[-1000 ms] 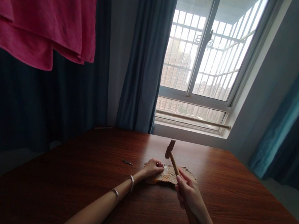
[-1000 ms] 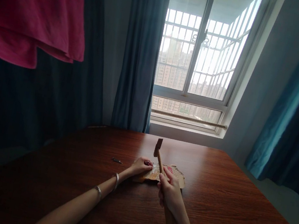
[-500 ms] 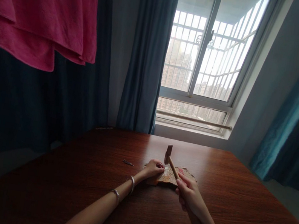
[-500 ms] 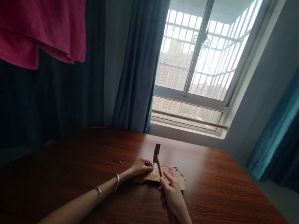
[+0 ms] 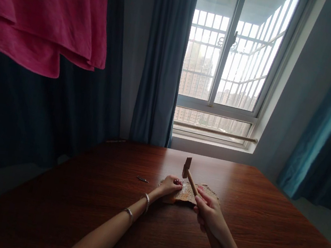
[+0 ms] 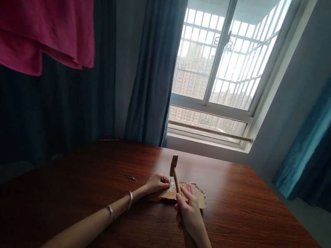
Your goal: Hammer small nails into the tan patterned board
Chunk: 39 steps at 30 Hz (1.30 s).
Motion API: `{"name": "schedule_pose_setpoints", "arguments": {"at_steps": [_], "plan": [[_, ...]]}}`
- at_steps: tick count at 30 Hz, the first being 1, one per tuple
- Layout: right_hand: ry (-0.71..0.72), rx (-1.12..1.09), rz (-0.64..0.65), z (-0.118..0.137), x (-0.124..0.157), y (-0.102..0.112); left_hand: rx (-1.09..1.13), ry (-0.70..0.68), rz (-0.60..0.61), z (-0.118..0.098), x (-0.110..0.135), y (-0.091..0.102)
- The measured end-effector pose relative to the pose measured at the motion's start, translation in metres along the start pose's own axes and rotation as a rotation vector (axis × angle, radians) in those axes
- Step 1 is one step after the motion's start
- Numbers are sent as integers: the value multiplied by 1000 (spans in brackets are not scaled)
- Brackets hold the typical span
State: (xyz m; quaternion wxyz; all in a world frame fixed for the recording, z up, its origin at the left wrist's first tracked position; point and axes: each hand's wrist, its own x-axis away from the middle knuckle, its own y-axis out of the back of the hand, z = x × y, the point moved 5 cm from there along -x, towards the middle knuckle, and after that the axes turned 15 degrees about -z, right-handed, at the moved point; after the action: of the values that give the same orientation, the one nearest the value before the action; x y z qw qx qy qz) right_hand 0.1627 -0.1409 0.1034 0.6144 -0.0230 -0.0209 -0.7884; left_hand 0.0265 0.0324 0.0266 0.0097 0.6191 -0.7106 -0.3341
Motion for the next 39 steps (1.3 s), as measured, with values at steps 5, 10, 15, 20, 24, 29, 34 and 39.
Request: {"name": "schedule_pose_setpoints", "arguments": {"at_steps": [5,10,15,20,24,29,34,39], "plan": [[-17,32,-3,-6,-2,2,-21,22,-1,0,0,1],[-15,-5,-14,0,0,1,-35,12,-1,-3,1,3],[-15,59,-36,2,3,1,-61,11,-15,-8,2,5],[-36,-7,30,1,2,2,-63,-8,-14,-7,2,5],[17,-15,-60,0,-1,11,-45,-19,2,-2,2,3],[82,53,-152,-10,-8,33,-86,-19,-20,-1,2,4],[210,311,-358,-25,-19,70,-135,-60,-30,-3,2,14],[310,608,-475,-38,-30,106,-55,-115,58,-8,-2,33]]}}
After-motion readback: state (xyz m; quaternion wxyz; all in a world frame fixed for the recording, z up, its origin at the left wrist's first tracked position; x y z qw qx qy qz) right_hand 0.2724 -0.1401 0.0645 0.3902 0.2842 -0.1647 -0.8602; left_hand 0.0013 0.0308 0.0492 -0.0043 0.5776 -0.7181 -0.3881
